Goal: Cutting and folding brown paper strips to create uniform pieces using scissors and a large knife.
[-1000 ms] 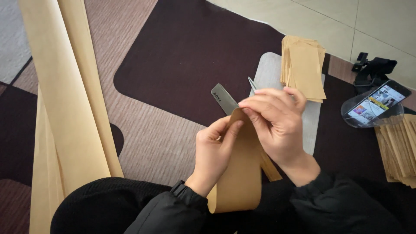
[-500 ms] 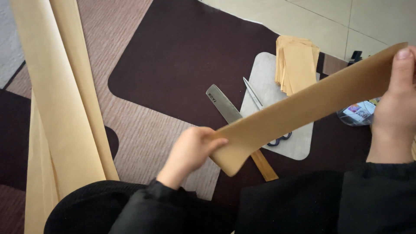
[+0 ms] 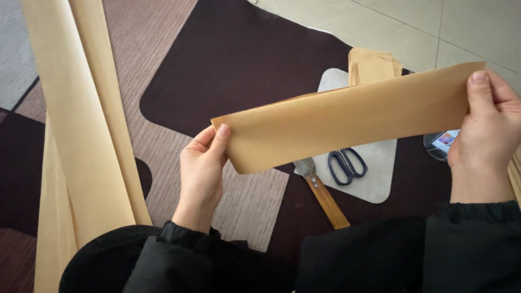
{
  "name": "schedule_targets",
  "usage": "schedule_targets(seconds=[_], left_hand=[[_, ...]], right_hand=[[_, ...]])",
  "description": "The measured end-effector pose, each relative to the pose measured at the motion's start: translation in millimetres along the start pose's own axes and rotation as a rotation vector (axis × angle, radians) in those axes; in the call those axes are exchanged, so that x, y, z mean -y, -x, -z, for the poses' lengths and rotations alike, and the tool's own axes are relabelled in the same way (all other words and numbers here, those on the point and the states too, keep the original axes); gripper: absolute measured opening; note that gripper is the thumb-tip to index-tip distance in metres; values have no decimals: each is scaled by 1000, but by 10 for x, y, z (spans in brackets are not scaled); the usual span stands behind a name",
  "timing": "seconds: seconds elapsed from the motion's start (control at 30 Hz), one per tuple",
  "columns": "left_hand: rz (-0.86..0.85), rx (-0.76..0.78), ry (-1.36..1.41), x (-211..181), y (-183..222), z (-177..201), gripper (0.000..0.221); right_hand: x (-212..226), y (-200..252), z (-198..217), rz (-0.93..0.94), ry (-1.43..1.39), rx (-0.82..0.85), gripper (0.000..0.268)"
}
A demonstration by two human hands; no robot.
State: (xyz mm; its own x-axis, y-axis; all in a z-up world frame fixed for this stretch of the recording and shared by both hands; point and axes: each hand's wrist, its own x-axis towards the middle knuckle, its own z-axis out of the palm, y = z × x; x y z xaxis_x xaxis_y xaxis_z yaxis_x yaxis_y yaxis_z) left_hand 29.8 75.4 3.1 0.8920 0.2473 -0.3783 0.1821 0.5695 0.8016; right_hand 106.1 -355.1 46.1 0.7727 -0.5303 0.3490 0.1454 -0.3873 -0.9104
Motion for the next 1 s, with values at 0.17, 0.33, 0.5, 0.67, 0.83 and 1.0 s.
schedule_targets(seconds=[0.17,0.33,0.5,0.67,0.83,1.0], left_hand=[[-100,-100,22,-30,35,-29,36],[-173,-193,-119,-38,107,-76,29],[-823,-334,-683,115,131,-42,24],[-732,-342,-638,79,146,-46,34],[-745,-243,-594,10,160,-25,30],[-713,-222,-513,-35,146,-25,10]], right_hand=[[68,79,-99,-20,-26,22,18],[130,149,-183,-43,24,-12,23],[109,182,-199,106,93,-22,14],[110,181,-178,91,81,-37,16],[134,206,-196,117,94,-64,17],[163,240,-206,149,141,-36,14]])
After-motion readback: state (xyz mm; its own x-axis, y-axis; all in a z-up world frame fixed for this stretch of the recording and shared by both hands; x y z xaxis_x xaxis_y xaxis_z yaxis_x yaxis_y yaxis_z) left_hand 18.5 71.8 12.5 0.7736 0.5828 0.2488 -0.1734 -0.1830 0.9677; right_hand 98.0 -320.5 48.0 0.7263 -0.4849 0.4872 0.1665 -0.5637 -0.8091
